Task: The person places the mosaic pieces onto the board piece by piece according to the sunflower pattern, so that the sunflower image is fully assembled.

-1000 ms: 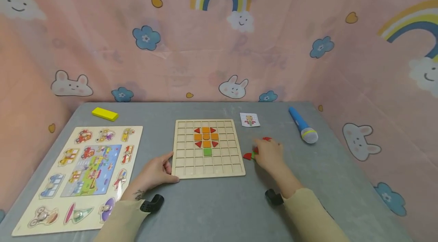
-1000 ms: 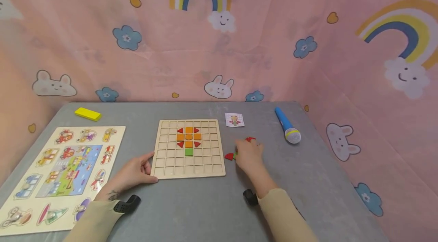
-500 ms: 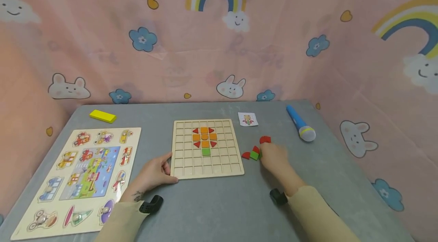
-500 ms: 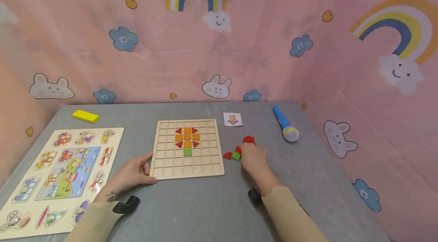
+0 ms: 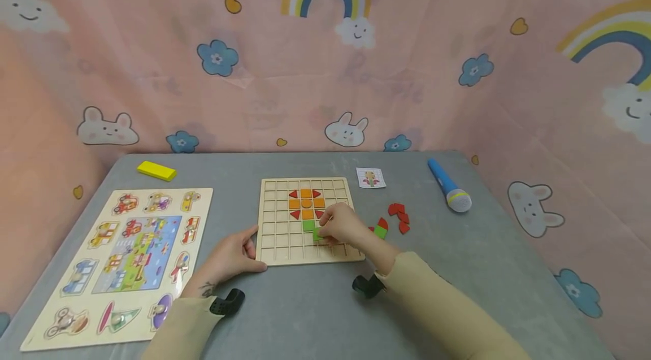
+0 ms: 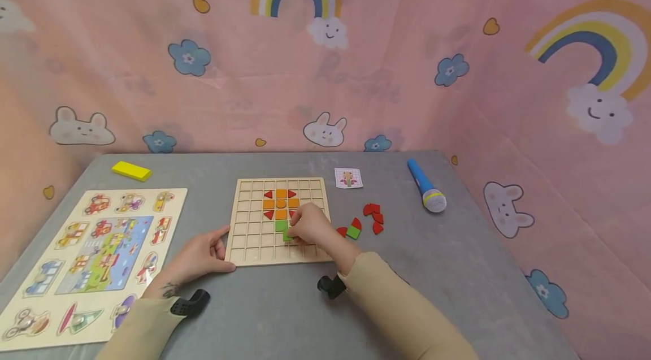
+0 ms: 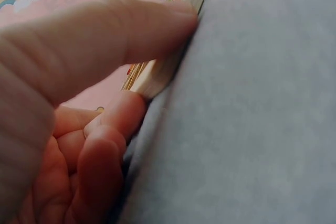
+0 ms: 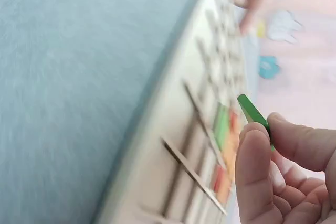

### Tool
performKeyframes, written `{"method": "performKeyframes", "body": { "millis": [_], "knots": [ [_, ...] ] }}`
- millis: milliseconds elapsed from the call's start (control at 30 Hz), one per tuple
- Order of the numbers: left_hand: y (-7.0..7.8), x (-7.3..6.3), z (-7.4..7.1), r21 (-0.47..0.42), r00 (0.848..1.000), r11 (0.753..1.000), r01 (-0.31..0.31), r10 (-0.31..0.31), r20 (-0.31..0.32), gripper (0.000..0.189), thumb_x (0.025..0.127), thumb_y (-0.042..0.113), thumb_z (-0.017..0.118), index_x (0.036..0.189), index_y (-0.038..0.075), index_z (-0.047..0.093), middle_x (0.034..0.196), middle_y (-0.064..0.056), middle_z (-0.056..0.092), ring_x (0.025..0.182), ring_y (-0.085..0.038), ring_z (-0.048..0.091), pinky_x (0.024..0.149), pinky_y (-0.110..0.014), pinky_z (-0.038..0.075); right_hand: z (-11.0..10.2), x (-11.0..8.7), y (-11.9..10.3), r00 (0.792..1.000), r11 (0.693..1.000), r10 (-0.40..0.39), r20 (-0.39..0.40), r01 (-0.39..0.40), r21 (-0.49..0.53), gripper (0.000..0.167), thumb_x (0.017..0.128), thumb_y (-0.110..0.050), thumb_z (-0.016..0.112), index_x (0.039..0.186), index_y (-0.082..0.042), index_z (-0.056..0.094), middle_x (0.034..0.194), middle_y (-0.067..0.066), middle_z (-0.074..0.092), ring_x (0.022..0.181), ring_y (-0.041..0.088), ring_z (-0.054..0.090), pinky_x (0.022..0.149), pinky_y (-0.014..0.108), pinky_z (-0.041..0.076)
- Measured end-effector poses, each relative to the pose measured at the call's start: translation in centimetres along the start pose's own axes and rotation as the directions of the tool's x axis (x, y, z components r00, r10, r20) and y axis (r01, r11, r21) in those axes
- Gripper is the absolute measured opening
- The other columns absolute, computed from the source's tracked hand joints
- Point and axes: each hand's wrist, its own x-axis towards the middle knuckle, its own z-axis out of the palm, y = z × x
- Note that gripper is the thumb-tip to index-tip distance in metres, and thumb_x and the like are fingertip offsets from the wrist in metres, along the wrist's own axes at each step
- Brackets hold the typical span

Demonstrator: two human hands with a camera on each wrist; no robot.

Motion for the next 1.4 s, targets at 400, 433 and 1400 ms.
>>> {"method": "performKeyframes", "body": {
  "millis": [400,433,1400],
  "knots": [
    [0.3,-0.1,-0.1,-0.025,0.999,0.999,-0.029,0.029,0.013,0.095,0.060,0.012,0.084,0.140,-0.004,0.034,0.065,0.000,0.053,0.053,-0.009,0.045,0.048,-0.022,0.035,2.1,1.4,-0.1,0.999,0.993,-0.036,0.003,0.036,-0.111,0.015,0.075,-0.003,0.073,0.065,-0.003,0.062,0.052,0.004,0.053,0.042,0.011,0.048,0.042,0.018,0.039],
    [0.3,-0.1,-0.1,-0.029,1.000,0.999,-0.024,0.024,0.013,0.095,0.060,0.012,0.084,0.140,-0.003,0.034,0.066,0.000,0.053,0.053,-0.009,0.045,0.048,-0.022,0.035,2.2,1.4,-0.2,0.999,0.991,-0.044,-0.001,0.044,-0.127,0.015,0.074,-0.004,0.073,0.064,-0.003,0.062,0.052,0.003,0.053,0.042,0.012,0.048,0.042,0.019,0.038],
    [0.3,-0.2,0.0,-0.006,1.000,1.000,-0.014,0.014,-0.002,0.094,0.059,0.013,0.084,0.139,-0.001,0.037,0.064,0.000,0.053,0.054,-0.010,0.045,0.048,-0.023,0.034,-7.2,-1.0,8.2,0.971,0.564,-0.231,0.054,0.180,-0.806,0.022,0.077,-0.020,0.074,0.097,-0.012,0.072,0.108,0.011,0.058,0.099,0.033,0.051,0.081,0.051,0.043]
  ]
}}
